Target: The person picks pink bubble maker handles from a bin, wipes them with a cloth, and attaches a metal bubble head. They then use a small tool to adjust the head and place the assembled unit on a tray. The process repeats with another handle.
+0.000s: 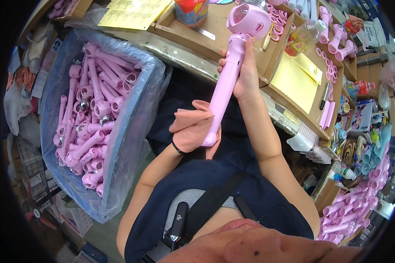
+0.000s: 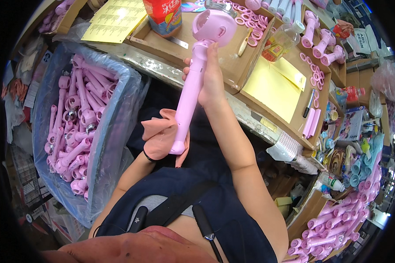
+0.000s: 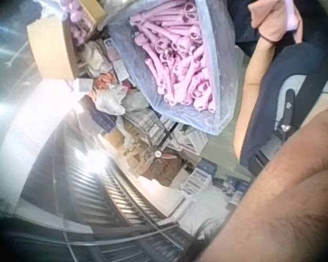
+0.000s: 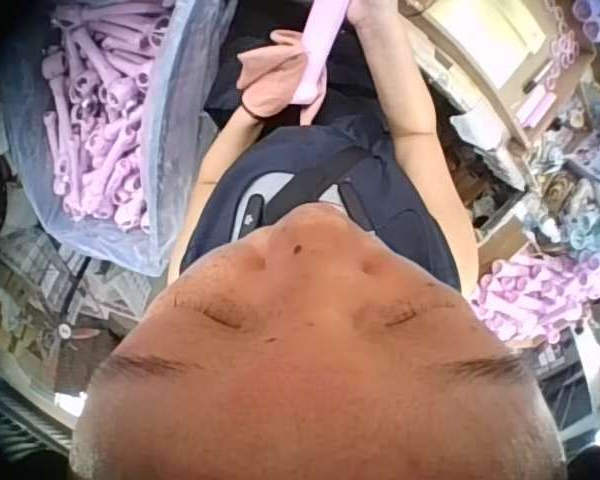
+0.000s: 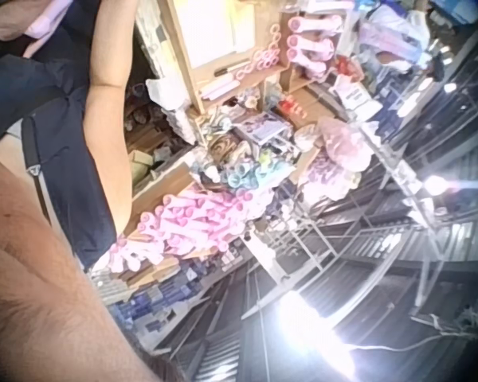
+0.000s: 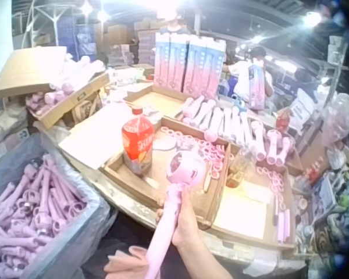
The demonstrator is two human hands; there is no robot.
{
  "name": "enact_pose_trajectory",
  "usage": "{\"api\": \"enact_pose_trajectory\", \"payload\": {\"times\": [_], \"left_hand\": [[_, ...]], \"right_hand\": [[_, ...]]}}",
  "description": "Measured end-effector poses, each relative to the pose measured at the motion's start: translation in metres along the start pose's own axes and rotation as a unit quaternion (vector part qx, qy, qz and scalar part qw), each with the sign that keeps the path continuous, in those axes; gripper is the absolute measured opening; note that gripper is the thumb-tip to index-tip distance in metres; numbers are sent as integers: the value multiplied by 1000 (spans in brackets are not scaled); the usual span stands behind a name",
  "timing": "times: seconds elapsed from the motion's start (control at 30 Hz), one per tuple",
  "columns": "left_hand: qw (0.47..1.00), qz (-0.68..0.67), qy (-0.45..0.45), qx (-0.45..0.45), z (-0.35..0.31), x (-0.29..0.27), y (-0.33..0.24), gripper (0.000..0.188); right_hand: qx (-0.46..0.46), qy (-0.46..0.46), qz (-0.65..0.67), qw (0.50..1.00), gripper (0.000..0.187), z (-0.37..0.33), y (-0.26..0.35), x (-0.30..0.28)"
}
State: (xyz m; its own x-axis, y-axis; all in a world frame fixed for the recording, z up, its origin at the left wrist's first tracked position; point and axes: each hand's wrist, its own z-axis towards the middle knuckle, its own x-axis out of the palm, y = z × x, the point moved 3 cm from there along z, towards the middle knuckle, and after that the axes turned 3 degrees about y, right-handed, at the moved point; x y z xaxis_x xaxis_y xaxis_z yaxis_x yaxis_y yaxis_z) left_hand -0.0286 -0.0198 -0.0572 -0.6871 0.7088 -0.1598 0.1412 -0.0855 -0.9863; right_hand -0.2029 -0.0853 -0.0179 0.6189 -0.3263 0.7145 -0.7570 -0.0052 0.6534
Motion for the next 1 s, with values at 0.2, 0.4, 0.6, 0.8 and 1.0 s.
{"api": "enact_pose_trajectory", "payload": {"times": [0.2,0.4,0.6,0.8,1.0], "left_hand": [[874,-466,59,-128,-2,16,-15,31],[921,-377,17,-96,-4,21,0,23],[980,-193,42,-31,3,5,-5,25],[842,-532,-8,-92,7,16,-20,22],[975,180,105,75,12,10,-10,34]], "right_hand": [[32,66,85,994,63,4,-11,7],[58,75,111,989,68,-6,-12,18],[6,39,-59,997,79,-19,-17,15],[93,118,123,981,81,-5,-17,14],[71,166,147,973,82,-4,-14,15]]}}
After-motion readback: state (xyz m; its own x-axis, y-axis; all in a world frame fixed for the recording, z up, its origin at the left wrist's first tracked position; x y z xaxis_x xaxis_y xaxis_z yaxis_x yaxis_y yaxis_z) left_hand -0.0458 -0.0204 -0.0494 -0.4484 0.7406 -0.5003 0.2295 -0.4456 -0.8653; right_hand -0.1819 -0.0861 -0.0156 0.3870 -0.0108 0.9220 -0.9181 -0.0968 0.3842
